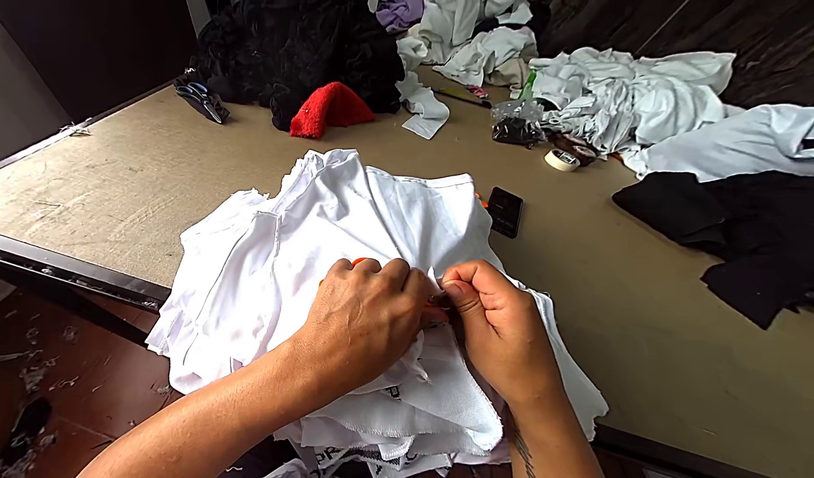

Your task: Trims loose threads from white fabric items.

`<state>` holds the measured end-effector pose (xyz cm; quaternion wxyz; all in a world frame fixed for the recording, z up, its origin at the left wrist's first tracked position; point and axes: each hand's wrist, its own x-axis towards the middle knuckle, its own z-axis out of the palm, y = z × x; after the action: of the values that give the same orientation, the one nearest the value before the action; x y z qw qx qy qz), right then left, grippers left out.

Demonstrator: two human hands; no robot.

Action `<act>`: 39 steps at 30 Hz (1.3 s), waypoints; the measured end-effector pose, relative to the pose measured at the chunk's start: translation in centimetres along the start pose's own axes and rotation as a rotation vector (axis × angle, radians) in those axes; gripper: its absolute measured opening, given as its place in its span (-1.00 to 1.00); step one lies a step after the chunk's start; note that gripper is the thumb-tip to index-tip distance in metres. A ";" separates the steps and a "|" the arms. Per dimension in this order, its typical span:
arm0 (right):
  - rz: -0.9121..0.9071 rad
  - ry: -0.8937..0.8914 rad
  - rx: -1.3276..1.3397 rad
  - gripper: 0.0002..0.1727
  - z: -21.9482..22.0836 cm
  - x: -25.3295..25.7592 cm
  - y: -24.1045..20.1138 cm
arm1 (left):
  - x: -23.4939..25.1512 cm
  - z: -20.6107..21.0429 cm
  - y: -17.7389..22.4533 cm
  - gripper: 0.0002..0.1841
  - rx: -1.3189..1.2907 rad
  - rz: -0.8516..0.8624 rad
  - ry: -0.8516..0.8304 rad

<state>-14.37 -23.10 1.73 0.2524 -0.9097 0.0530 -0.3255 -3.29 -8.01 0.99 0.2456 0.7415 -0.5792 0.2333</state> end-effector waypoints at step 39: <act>0.123 0.205 0.490 -0.48 0.7 -7.7 -1.9 | 0.6 -2.1 1.8 -0.67 -0.182 0.102 -0.108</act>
<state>-20.05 -19.19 -2.15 0.4778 -0.7787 0.0531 -0.4031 -5.02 -7.45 3.14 0.2681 0.6973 -0.6471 0.1519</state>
